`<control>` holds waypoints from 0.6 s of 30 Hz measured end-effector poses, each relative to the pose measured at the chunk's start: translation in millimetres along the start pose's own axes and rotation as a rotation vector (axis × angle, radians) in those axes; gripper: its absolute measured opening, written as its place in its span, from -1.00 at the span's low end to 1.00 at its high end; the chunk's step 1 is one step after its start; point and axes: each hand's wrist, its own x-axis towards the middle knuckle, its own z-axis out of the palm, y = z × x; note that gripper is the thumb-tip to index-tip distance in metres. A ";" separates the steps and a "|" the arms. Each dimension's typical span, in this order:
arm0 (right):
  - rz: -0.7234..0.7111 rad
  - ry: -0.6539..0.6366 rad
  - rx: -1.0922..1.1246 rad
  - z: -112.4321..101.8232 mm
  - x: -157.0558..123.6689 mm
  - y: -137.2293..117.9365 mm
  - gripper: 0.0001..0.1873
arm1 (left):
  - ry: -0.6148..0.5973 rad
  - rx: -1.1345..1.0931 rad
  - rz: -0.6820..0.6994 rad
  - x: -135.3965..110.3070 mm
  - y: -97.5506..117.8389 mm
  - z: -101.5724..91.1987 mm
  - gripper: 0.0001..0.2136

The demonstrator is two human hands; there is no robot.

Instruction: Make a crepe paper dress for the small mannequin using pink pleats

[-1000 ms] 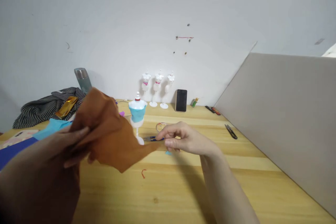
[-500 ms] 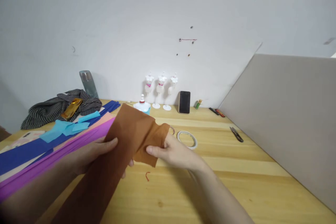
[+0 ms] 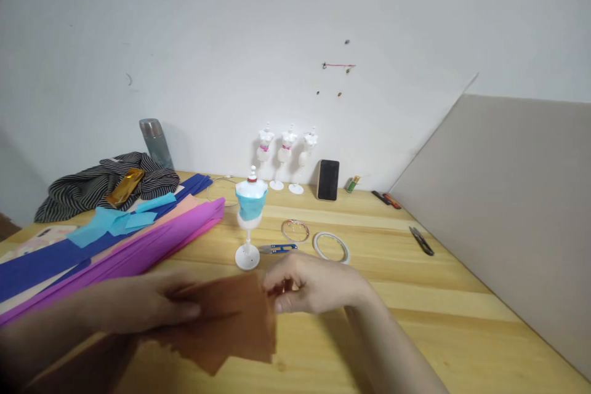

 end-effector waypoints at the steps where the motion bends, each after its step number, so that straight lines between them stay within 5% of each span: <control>1: 0.037 0.000 -0.014 -0.1 0.5 2.5 -0.76 | 0.090 0.133 -0.024 -9.3 -3.3 -14.0 -0.74; 4: 0.124 -0.004 -0.052 -0.4 1.7 8.9 -0.67 | 0.286 0.379 -0.074 -28.9 -21.8 -65.5 -0.75; 6: 0.151 -0.016 -0.084 -0.2 3.2 11.8 -0.67 | 0.314 0.448 -0.136 -34.1 -38.1 -104.1 -0.74; 11: 0.147 -0.027 -0.109 0.9 7.5 17.7 -0.68 | 0.415 0.357 -0.174 -22.2 -77.0 -182.1 -0.56; 13: 0.152 -0.027 -0.105 0.7 8.9 19.3 -0.69 | 0.603 0.539 -0.183 -8.9 -86.1 -192.5 -0.49; 15: 0.172 -0.018 -0.101 0.4 10.4 20.0 -0.70 | 0.996 0.859 -0.295 7.6 -88.5 -186.0 -0.48; 16: 0.182 -0.015 -0.098 0.3 11.3 20.2 -0.71 | 1.082 0.952 -0.270 16.4 -87.4 -176.7 -0.52; 18: 0.192 -0.012 -0.092 0.4 13.4 20.6 -0.72 | 0.995 0.949 -0.155 34.4 -82.6 -150.5 -0.63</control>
